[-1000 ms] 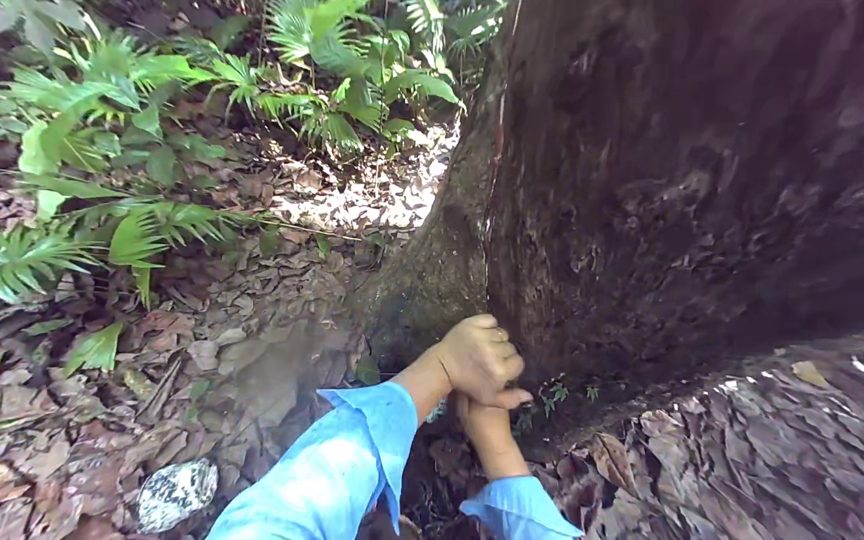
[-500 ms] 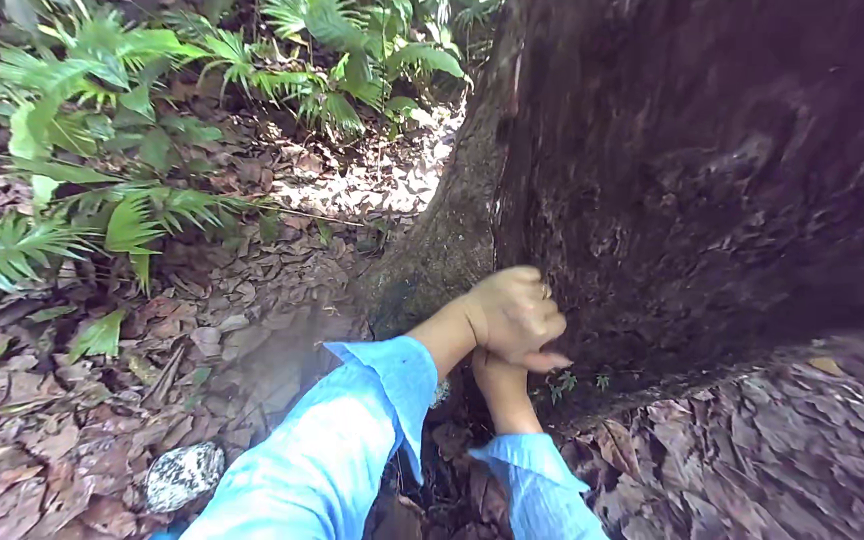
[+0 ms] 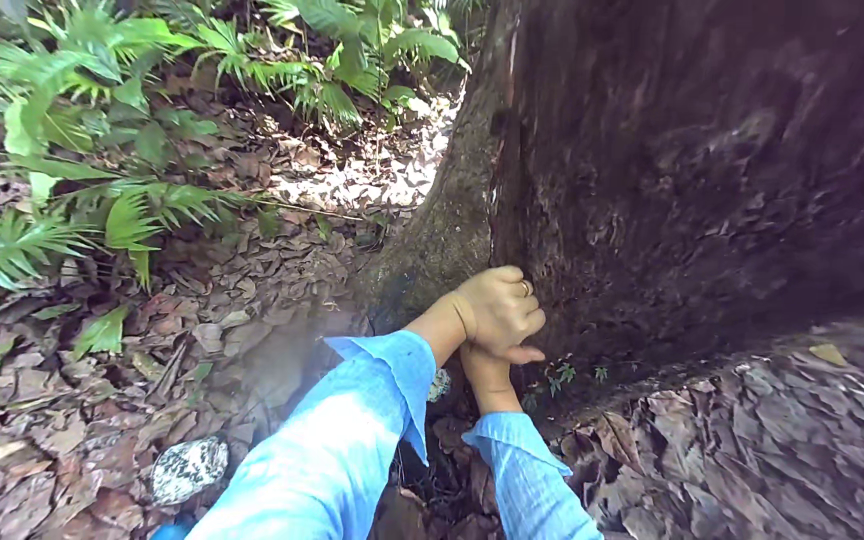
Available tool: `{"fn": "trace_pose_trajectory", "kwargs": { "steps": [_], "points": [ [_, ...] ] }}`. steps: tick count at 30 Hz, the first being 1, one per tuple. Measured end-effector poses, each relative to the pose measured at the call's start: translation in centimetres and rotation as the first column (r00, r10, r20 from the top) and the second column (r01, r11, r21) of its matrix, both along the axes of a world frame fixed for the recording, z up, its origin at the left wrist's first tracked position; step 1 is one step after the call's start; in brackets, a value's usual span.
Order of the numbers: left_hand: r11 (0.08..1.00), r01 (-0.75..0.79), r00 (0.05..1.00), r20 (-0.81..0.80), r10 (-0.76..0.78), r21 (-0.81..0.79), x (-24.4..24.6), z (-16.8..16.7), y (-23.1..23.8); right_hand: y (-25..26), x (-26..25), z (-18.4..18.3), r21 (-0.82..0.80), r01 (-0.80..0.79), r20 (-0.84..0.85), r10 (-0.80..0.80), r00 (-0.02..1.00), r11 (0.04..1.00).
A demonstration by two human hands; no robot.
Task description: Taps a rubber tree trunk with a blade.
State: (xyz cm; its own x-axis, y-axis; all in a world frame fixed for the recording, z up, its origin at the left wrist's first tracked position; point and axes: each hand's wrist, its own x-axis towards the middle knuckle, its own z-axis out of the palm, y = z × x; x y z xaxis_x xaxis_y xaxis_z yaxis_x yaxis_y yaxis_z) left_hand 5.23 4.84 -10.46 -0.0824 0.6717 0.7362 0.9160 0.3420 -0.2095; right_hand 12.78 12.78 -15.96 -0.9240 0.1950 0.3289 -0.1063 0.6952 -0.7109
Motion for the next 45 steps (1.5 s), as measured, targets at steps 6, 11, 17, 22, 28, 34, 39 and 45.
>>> {"fn": "trace_pose_trajectory", "kwargs": {
  "steps": [6, 11, 17, 22, 28, 34, 39, 45],
  "points": [
    [0.998, -0.059, 0.997, 0.054, 0.059, 0.006, 2.4, 0.2, 0.2, 0.2, 2.3, -0.6, 0.220, -0.073, -0.114, 0.100, 0.988, 0.973],
    [0.999, -0.025, 0.963, 0.269, 0.037, -0.047, 8.5, -3.9, 1.5, 2.4, 9.3, -5.1, 0.179, -0.131, 0.084, 0.118, 0.989, 0.975],
    [0.991, 0.090, 0.979, 0.193, -0.071, -0.095, 6.7, -2.6, 1.9, 4.0, 7.7, -6.0, 0.287, -0.083, -0.225, 0.151, 0.962, 0.954],
    [0.998, 0.037, 0.998, 0.044, -0.040, 0.059, 7.5, -2.9, 3.0, 5.3, 8.6, -5.5, 0.303, -0.080, -0.296, 0.173, 0.939, 0.950],
    [0.994, 0.008, 0.992, 0.128, -0.022, 0.113, 7.4, 1.6, 3.3, 5.5, 8.6, 0.6, 0.190, -0.173, -0.290, 0.223, 0.931, 0.966],
    [0.987, -0.035, 0.960, 0.280, -0.011, 0.157, 9.0, 5.2, 4.1, 6.9, 11.4, 8.1, 0.162, -0.270, 0.062, 0.263, 0.963, 0.949],
    [0.991, -0.005, 0.954, 0.299, -0.034, 0.131, 9.2, 5.8, 3.5, 5.7, 12.3, 9.5, 0.166, -0.242, 0.052, 0.236, 0.970, 0.956],
    [0.983, 0.082, 0.961, 0.247, -0.122, 0.167, 8.1, 5.5, 2.6, 4.5, 11.7, 8.8, 0.140, -0.243, 0.029, 0.242, 0.970, 0.960]
  ]
}}
